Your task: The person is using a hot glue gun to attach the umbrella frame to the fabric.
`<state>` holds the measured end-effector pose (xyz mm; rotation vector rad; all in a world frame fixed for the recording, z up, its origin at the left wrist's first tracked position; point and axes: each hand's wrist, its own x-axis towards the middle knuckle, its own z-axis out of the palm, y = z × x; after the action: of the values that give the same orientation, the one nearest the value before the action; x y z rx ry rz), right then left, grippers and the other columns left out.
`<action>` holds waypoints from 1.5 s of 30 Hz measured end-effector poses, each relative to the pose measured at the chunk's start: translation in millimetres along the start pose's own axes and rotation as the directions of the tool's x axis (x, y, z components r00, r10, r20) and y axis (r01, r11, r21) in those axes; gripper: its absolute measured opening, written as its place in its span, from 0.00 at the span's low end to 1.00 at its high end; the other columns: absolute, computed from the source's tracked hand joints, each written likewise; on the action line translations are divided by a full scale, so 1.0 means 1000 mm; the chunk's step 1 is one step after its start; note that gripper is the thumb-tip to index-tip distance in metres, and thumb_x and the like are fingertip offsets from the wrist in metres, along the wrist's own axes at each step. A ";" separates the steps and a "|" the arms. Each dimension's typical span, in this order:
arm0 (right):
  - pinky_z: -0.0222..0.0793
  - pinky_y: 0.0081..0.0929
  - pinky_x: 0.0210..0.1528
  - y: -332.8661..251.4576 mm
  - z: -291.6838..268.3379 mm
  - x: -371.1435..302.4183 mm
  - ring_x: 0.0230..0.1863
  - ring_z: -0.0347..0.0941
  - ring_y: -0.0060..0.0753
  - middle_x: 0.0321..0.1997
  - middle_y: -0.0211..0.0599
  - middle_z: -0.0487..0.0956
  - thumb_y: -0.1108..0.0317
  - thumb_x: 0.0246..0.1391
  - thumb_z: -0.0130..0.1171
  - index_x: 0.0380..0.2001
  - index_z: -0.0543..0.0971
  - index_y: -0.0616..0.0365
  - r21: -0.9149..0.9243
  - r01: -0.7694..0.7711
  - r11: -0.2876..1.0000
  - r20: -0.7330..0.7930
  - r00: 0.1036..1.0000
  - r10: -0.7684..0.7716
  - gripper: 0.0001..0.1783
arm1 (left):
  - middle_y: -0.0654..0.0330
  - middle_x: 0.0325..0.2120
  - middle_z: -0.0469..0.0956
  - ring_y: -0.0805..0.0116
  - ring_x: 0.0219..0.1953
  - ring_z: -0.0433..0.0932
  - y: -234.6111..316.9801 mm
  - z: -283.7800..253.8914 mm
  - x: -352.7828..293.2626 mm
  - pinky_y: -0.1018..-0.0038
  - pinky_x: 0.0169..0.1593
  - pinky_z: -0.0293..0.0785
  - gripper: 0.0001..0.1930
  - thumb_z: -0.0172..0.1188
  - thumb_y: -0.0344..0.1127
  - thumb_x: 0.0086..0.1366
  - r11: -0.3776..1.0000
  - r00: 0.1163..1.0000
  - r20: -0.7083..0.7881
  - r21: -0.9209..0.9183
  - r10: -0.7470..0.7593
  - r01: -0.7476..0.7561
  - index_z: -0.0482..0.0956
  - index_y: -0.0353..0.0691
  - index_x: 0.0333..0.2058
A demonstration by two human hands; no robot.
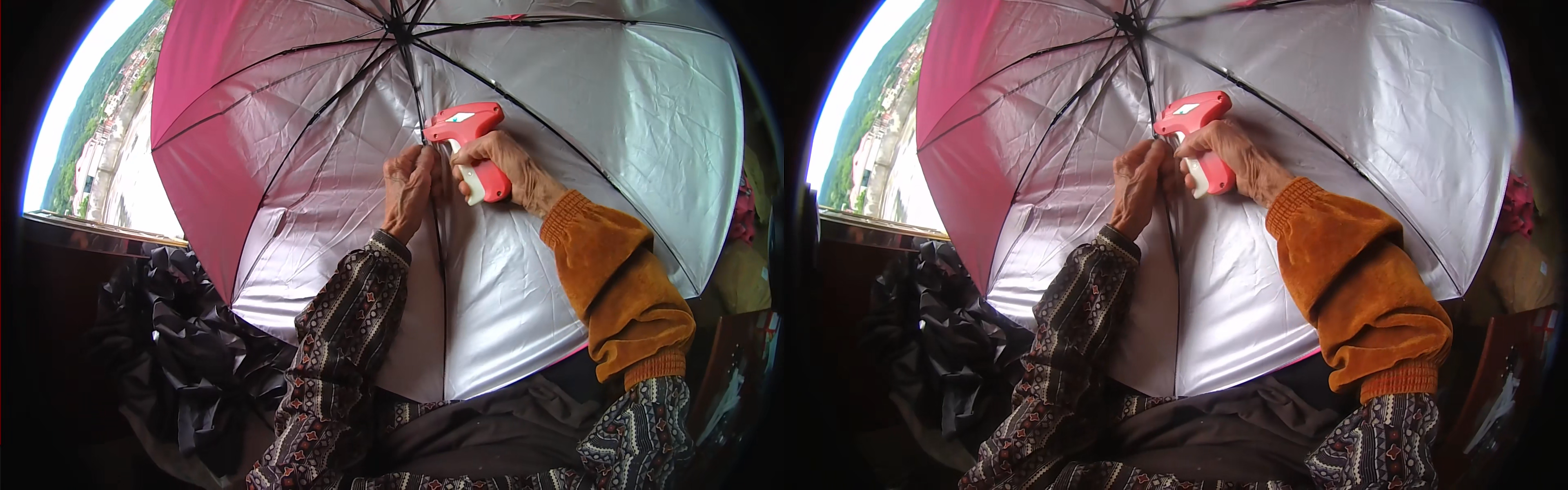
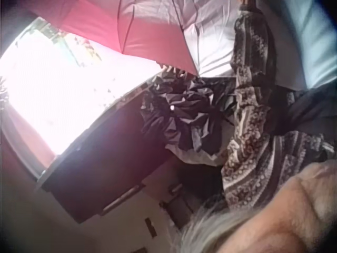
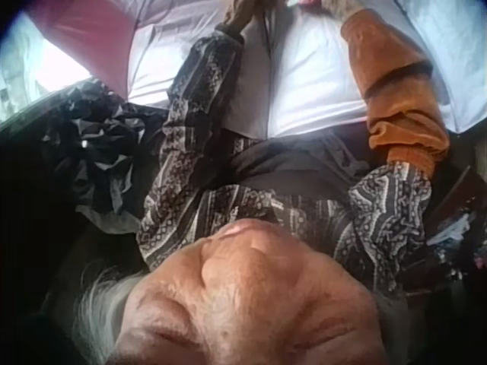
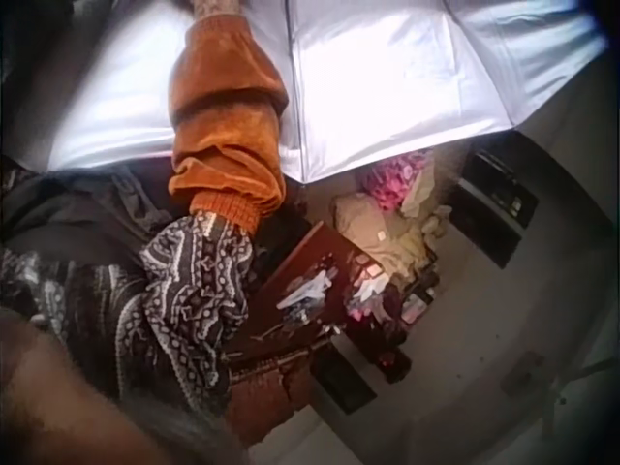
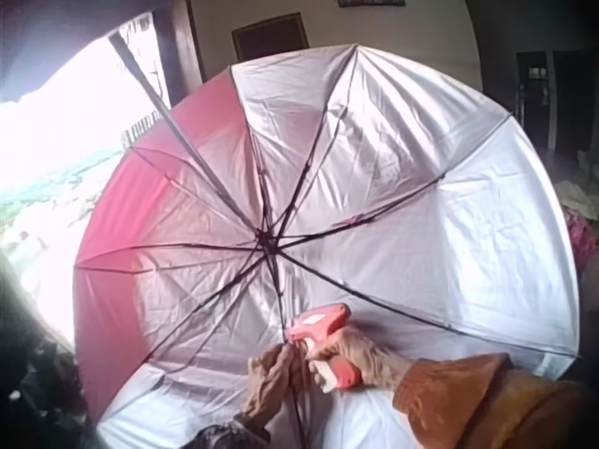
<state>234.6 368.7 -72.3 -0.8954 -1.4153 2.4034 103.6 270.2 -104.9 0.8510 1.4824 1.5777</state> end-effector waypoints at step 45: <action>0.67 0.22 0.31 -0.048 -0.041 -0.071 0.25 0.72 0.24 0.23 0.33 0.76 0.66 0.40 0.60 0.22 0.77 0.62 -0.737 0.306 0.603 -0.228 0.728 -0.647 0.09 | 0.58 0.16 0.71 0.70 0.15 0.69 0.004 -0.013 -0.102 0.75 0.20 0.66 0.05 0.49 0.28 0.57 0.954 0.954 -0.049 0.042 -0.296 0.298 0.73 0.32 0.27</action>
<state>309.3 390.2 -17.8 -0.9563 -1.9813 1.1295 138.5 173.7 -97.5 0.5909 1.6023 1.3467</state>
